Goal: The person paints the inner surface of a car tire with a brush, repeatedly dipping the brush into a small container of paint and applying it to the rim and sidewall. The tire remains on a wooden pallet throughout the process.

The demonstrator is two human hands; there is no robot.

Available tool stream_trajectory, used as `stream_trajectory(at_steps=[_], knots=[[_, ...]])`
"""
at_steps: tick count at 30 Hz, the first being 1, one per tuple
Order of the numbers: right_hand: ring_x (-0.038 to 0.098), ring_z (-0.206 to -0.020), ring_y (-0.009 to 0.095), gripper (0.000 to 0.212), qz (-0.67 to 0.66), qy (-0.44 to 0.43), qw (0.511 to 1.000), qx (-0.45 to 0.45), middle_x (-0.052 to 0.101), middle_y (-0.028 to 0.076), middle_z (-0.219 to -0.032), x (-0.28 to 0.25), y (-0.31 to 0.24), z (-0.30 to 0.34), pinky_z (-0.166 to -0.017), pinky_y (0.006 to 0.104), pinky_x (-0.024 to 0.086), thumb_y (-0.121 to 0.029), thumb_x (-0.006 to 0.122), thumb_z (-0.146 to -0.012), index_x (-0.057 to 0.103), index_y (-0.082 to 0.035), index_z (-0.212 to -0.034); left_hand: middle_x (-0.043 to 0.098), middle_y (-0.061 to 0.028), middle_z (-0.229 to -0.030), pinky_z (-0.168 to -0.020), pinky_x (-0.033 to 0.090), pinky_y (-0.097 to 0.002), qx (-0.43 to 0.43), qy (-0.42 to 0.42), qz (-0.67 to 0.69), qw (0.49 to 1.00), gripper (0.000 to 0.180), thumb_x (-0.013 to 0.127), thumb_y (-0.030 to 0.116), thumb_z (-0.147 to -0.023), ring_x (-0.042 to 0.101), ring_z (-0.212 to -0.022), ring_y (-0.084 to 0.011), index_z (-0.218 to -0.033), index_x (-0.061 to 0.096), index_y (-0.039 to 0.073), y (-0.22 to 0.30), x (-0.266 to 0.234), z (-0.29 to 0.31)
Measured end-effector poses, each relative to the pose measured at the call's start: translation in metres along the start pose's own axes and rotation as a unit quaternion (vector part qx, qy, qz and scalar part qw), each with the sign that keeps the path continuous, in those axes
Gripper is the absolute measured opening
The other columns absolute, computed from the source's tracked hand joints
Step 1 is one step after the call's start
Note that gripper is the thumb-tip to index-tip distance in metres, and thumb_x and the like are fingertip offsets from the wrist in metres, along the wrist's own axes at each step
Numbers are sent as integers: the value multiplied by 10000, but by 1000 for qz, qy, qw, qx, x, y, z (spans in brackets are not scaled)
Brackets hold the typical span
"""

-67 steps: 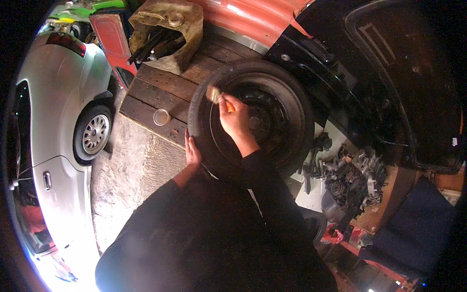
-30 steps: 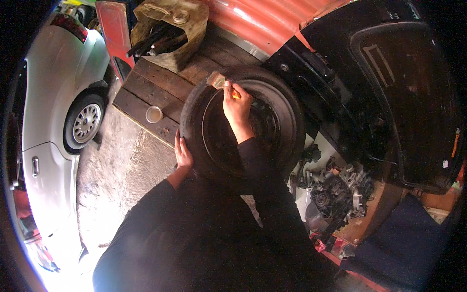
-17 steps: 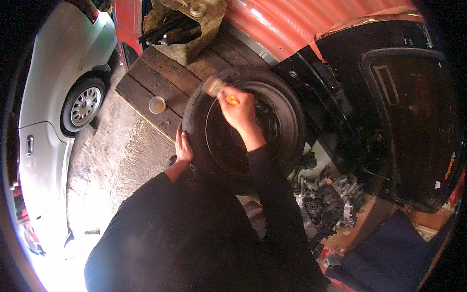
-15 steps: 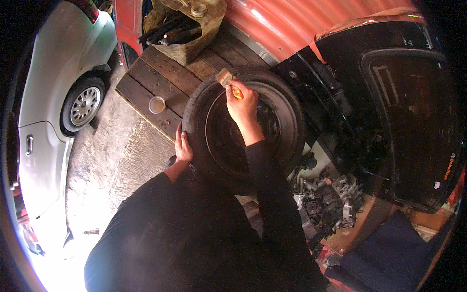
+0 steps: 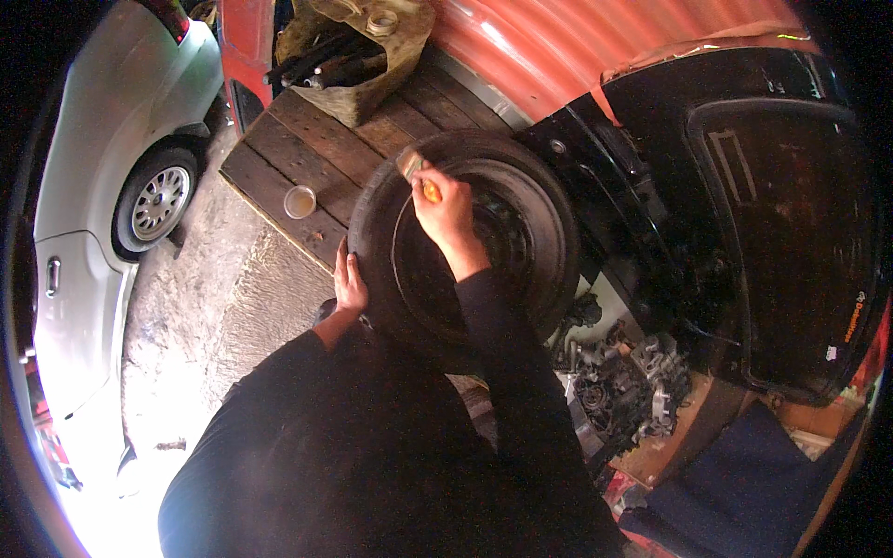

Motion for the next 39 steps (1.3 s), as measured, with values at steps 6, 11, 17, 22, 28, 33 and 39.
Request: stream_trajectory(at_steps=[6, 11, 17, 22, 28, 33, 39], knots=[[751, -985, 262, 159, -95, -72, 993, 12, 759, 192, -1019, 7, 0, 17, -852, 346, 577, -98, 750, -877, 742, 20, -982, 424, -282, -1524, -1179, 323, -449, -4, -4, 8, 1000, 558, 328, 321, -1096, 411, -1418, -422, -1527, 346, -33, 1, 0, -1], [750, -978, 286, 126, -50, 27, 998, -16, 750, 206, -1004, -1, 3, 7, -845, 363, 572, -93, 734, -883, 745, 6, -960, 425, -285, -1523, -1179, 324, -449, 1, -2, 7, 1000, 563, 327, 328, -1095, 412, -1420, -419, -1522, 351, -38, 8, 4, 1], [747, -1005, 268, 136, -134, -109, 985, -24, 756, 200, -1056, 17, -7, 31, -884, 347, 576, -86, 753, -873, 751, 15, -963, 443, -279, -1514, -1177, 327, -445, 14, 6, 16, 1000, 555, 329, 317, -1093, 425, -1412, -419, -1516, 363, -41, 8, -3, -1], [732, -1048, 251, 152, -74, -24, 997, -2, 745, 203, -1103, 6, -1, 11, -896, 342, 570, -78, 741, -891, 742, 19, -1008, 438, -281, -1515, -1177, 325, -441, 5, 2, 15, 1000, 542, 335, 291, -1089, 424, -1412, -417, -1514, 366, -43, 9, 0, 0], [743, -1022, 248, 156, -133, -227, 965, 0, 750, 195, -1100, 34, -18, 65, -890, 339, 577, -55, 755, -859, 758, 13, -1000, 450, -284, -1504, -1177, 323, -439, 39, 17, 16, 999, 539, 321, 287, -1087, 426, -1411, -413, -1510, 376, -43, 2, -2, 0], [711, -1092, 216, 136, -158, -64, 985, -13, 733, 201, -1167, 8, -11, 25, -931, 322, 553, -27, 719, -903, 746, 18, -1028, 450, -279, -1509, -1172, 330, -431, 24, 16, 37, 999, 557, 294, 317, -1089, 433, -1407, -412, -1511, 385, -33, -4, 2, 1], [726, -1068, 217, 136, -150, -205, 967, 10, 744, 181, -1140, 38, -12, 78, -922, 327, 565, -22, 733, -877, 748, 23, -1004, 494, -237, -1475, -1161, 344, -413, 22, -8, 131, 991, 594, 270, 372, -1092, 461, -1389, -347, -1526, 368, -22, -20, 4, -4]])
Point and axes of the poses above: each hand's wrist, its own z-axis away from the middle knuckle, its own x-axis out of the palm, y = z × x, the point moved 10 cm from there along -z, towards the middle knuckle
